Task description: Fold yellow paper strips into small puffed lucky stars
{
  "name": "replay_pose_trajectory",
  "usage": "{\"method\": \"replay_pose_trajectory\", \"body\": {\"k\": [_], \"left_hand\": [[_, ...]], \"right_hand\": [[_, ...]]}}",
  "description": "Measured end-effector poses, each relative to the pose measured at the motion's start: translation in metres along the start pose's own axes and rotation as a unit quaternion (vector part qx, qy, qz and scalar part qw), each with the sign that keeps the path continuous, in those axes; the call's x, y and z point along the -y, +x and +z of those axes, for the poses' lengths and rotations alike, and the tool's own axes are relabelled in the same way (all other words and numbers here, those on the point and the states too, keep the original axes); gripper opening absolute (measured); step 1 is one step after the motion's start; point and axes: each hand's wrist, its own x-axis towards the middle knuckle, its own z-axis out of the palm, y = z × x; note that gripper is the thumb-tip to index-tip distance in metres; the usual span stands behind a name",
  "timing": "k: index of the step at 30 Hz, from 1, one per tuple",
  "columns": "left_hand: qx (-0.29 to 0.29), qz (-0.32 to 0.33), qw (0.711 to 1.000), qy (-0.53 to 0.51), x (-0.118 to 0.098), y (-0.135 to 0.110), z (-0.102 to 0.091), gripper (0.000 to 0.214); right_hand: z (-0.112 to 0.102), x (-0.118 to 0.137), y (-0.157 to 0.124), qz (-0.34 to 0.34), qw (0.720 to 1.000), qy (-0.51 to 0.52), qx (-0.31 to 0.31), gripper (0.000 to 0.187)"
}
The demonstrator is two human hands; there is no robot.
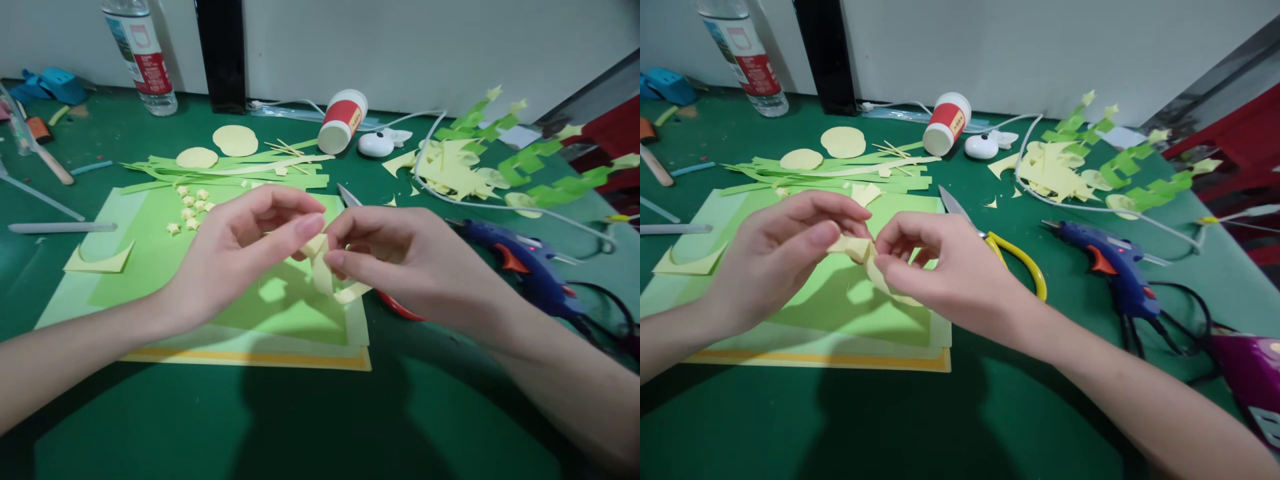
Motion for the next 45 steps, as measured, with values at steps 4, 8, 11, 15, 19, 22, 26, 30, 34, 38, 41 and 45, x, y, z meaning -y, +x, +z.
{"method": "replay_pose_trajectory", "body": {"k": [4,8,11,15,19,22,26,30,34,38,41,45], "left_hand": [[-0.003,0.039,0.999,-0.03,0.002,0.001,0.0,0.013],[-0.025,0.023,0.999,0.014,0.001,0.003,0.0,0.013],[-0.025,0.024,0.999,0.036,0.002,0.003,0.0,0.004],[-0.029,0.037,0.997,0.062,0.002,0.003,0.0,0.005],[-0.016,0.042,0.995,0.089,0.001,0.001,0.0,0.004],[-0.008,0.043,0.993,0.109,0.0,0.0,0.0,0.005],[-0.011,0.058,0.992,0.111,0.0,-0.001,0.001,0.003],[-0.055,0.083,0.986,0.136,0.0,-0.001,0.001,0.003],[-0.078,0.089,0.981,0.154,0.0,-0.002,0.001,0.005],[-0.077,0.091,0.982,0.148,-0.002,-0.003,0.001,0.007],[-0.065,0.09,0.984,0.14,-0.003,-0.003,0.002,0.008],[-0.069,0.074,0.984,0.145,-0.004,-0.003,0.002,0.009]], "right_hand": [[0.002,-0.007,0.0,-0.018,0.992,0.109,-0.055,0.008],[0.007,-0.008,-0.001,-0.057,0.987,0.109,-0.099,0.008],[0.011,-0.007,-0.001,-0.072,0.986,0.086,-0.122,0.01],[0.01,-0.007,-0.001,-0.057,0.99,0.081,-0.103,0.006],[0.007,-0.008,-0.001,-0.054,0.991,0.08,-0.095,0.006],[0.007,-0.007,-0.001,-0.07,0.99,0.061,-0.108,0.003],[0.009,-0.005,-0.002,-0.091,0.985,0.028,-0.143,0.008],[0.011,-0.004,-0.003,-0.091,0.984,0.015,-0.153,0.007],[0.01,-0.005,-0.003,-0.072,0.989,0.033,-0.129,0.004],[0.009,-0.005,-0.003,-0.061,0.992,0.054,-0.1,0.003],[0.009,-0.003,-0.004,-0.07,0.99,0.041,-0.111,0.006],[0.01,-0.002,-0.004,-0.096,0.984,0.001,-0.15,0.009]]}}
